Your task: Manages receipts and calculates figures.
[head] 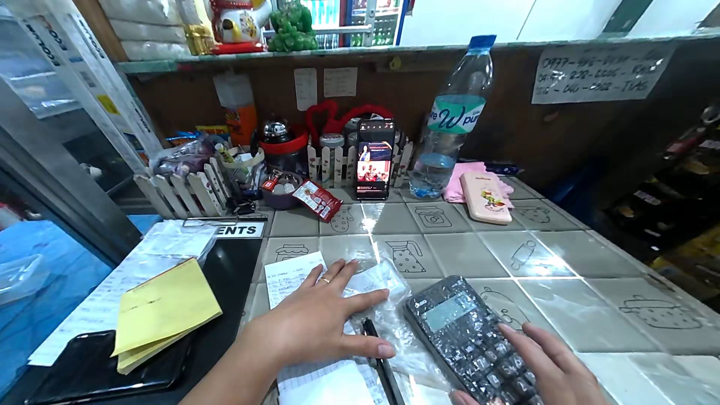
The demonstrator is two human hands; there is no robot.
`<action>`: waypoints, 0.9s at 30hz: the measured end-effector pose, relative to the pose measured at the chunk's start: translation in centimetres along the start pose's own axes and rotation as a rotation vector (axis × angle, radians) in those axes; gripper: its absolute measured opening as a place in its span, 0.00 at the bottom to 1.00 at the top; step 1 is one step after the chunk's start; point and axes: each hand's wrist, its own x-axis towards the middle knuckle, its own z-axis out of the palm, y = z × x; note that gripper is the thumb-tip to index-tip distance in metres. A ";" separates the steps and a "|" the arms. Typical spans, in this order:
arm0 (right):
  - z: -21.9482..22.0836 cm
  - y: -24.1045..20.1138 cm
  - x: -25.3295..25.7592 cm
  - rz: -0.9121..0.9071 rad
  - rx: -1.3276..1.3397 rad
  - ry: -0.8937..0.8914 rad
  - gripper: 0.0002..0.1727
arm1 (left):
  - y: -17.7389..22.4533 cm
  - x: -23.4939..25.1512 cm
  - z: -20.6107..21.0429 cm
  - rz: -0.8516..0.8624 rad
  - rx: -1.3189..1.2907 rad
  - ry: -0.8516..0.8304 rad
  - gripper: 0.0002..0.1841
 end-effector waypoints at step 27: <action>0.0 0.0 0.1 -0.005 0.000 0.007 0.52 | 0.2 0.1 -0.1 0.005 0.049 0.021 0.42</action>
